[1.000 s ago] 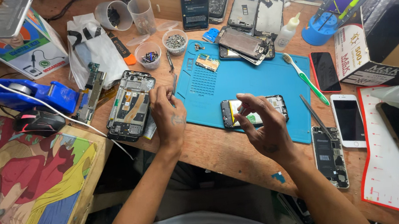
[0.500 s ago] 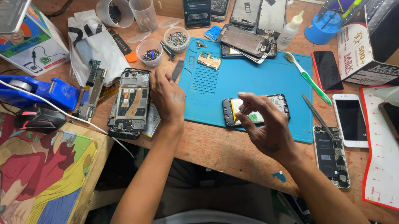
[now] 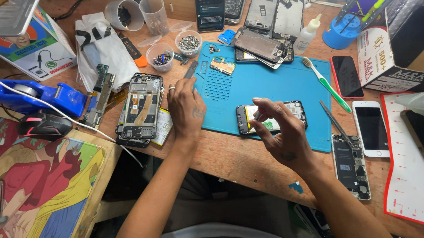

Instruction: The person uses a small screwdriver to pry and separate the battery from the internal frame of a disassembled smartphone. They then lift the battery out and set it aside on the workbench.

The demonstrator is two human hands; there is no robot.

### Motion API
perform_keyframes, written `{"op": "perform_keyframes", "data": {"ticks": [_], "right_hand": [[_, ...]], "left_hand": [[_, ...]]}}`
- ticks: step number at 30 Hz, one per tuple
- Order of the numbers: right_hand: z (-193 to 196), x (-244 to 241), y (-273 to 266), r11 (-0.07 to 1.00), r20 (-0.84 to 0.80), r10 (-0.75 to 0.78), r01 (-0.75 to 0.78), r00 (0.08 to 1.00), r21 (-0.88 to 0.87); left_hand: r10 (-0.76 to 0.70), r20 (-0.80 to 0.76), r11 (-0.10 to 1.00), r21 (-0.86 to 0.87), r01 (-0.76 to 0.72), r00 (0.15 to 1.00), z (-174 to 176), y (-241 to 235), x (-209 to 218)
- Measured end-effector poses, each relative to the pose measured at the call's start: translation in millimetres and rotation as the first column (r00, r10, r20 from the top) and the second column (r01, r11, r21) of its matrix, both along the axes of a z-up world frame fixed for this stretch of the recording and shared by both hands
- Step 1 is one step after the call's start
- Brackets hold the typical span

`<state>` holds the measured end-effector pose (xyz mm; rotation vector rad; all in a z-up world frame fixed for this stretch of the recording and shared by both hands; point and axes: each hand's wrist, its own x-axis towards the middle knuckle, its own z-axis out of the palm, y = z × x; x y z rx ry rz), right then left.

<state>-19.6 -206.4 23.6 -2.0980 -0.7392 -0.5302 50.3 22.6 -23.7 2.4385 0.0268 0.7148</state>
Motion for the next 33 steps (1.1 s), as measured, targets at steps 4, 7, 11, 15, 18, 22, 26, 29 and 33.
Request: {"op": "perform_keyframes", "data": {"ticks": [4, 7, 11, 15, 18, 22, 26, 29, 33], "right_hand": [[-0.6, -0.3, 0.2, 1.0, -0.006, -0.009, 0.009, 1.0, 0.0], [-1.0, -1.1, -0.6, 1.0, -0.007, -0.014, 0.014, 1.0, 0.001], [0.1, -0.3, -0.8, 1.0, -0.008, -0.016, 0.016, 1.0, 0.017], [5.3, -0.9, -4.1, 1.0, -0.092, 0.004, -0.004, 0.996, -0.001], [3.7, -3.0, -1.6, 1.0, -0.026, 0.012, -0.012, 1.0, 0.022], [0.1, -1.2, 0.9, 0.997, -0.083, -0.008, 0.014, 0.996, 0.076], [-4.1, -1.0, -1.9, 0.984, -0.144, 0.035, -0.009, 0.989, 0.177], [-5.7, -1.8, -4.1, 0.979, -0.154, 0.03, 0.002, 0.988, 0.205], [-7.5, -3.1, -3.2, 0.963, -0.18, 0.051, -0.001, 0.982, 0.27]], "left_hand": [[0.07, -0.08, 0.996, 0.06, -0.065, 0.994, 0.4, -3.3, 2.2], [0.109, -0.046, 0.99, 0.097, -0.104, 0.993, 2.8, -3.6, 2.9], [0.034, -0.009, 0.999, -0.017, -0.034, 0.999, 9.5, -5.2, -6.8], [-0.248, 0.0, 0.967, -0.066, 0.247, 0.969, 21.5, -18.3, -29.2], [-0.462, -0.049, 0.874, -0.192, 0.446, 0.886, 27.4, -27.7, -58.2], [-0.545, -0.123, 0.829, -0.226, 0.512, 0.829, 32.6, -36.6, -76.6], [-0.541, -0.129, 0.837, -0.18, 0.517, 0.831, 30.3, -39.2, -79.9], [-0.54, -0.135, 0.839, -0.171, 0.517, 0.831, 27.1, -39.5, -80.9], [-0.532, -0.123, 0.843, -0.174, 0.509, 0.838, 24.3, -39.2, -82.0]]}}
